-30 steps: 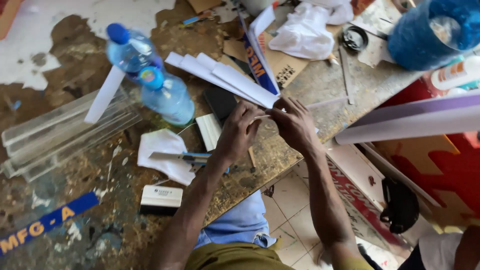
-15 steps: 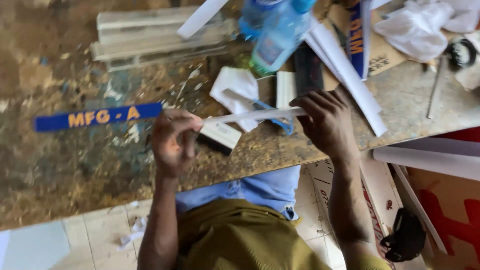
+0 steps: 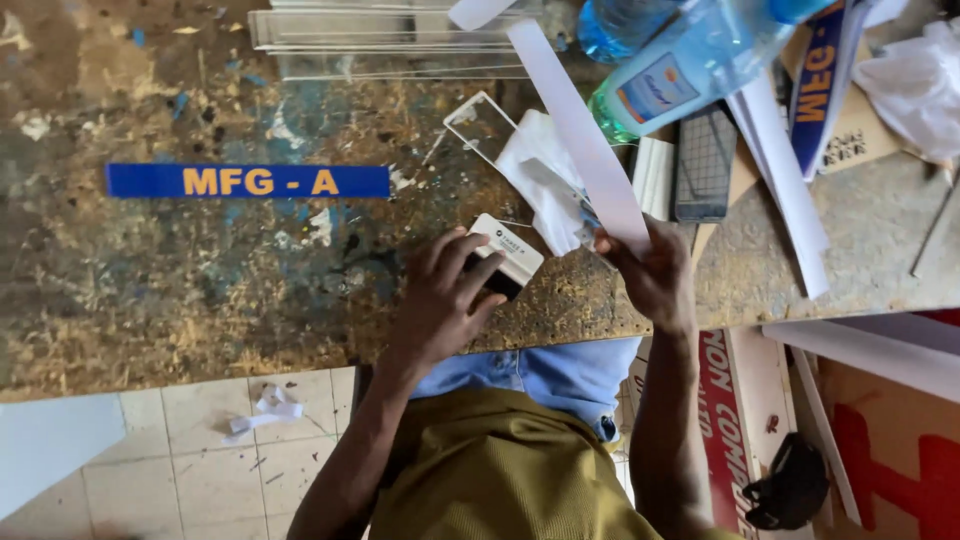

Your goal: The person uses a utility knife to cut a long white strip of material and a blue strip with yellow text. They then peel the backing off a clear rectangular sheet and apply a white strip to it.

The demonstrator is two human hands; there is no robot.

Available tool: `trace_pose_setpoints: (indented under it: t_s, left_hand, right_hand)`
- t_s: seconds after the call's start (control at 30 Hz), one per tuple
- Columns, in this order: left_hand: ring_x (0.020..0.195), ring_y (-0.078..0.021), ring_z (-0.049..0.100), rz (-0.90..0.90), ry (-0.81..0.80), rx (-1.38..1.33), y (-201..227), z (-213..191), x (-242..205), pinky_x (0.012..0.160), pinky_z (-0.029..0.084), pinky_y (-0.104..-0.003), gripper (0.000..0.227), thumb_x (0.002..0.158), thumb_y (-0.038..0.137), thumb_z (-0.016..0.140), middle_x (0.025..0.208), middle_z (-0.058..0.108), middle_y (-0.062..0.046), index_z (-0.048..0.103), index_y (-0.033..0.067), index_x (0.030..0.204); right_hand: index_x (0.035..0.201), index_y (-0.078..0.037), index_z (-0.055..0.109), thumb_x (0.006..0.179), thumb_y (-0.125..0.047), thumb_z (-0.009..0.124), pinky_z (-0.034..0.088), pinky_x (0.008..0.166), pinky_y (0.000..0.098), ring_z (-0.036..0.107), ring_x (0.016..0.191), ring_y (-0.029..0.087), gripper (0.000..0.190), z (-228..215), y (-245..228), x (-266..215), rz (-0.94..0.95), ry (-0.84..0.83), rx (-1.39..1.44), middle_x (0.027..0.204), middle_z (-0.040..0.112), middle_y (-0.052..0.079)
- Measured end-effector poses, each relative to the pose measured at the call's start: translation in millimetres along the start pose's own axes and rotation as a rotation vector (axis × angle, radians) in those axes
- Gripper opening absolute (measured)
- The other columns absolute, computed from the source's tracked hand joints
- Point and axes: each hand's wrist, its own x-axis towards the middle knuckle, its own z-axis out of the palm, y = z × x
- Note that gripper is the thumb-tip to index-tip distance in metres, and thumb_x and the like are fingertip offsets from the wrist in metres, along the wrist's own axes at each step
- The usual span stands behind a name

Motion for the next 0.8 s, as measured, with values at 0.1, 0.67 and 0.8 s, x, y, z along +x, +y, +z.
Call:
trace_pose_setpoints:
  t_s: [0.1,0.67,0.8]
  left_hand:
    - [0.144,-0.0373,0.059,-0.022,-0.005,0.011,-6,22,-4,0.111,0.047,-0.054,0.043,0.095,0.035,0.092,0.145,0.066,-0.009,0.080,0.0139,0.131]
    - [0.133,-0.0443,0.060,-0.252,-0.136,-0.307,16,10,34,0.107,0.052,-0.058,0.094,0.098,0.014,0.090,0.147,0.049,-0.017,0.039,0.0192,0.176]
    - [0.104,-0.0344,0.074,-0.159,-0.044,-0.633,30,2,45,0.086,0.061,-0.049,0.061,0.110,0.007,0.077,0.120,0.067,-0.010,0.056,0.0163,0.166]
  right_hand:
    - [0.101,-0.016,0.087,0.099,-0.029,0.093,0.053,0.078,0.0365,0.066,0.077,0.017,0.014,15,1,-13,0.107,-0.033,0.039,0.077,0.074,0.005]
    - [0.110,-0.004,0.083,0.102,-0.016,0.090,0.056,0.098,0.0459,0.073,0.097,0.022,0.015,33,34,-21,0.038,0.085,0.335,0.104,0.082,0.015]
    - [0.104,-0.004,0.083,0.097,-0.014,0.093,0.056,0.102,0.0452,0.071,0.106,0.020,0.016,14,11,-26,-0.057,0.117,0.386,0.113,0.077,0.014]
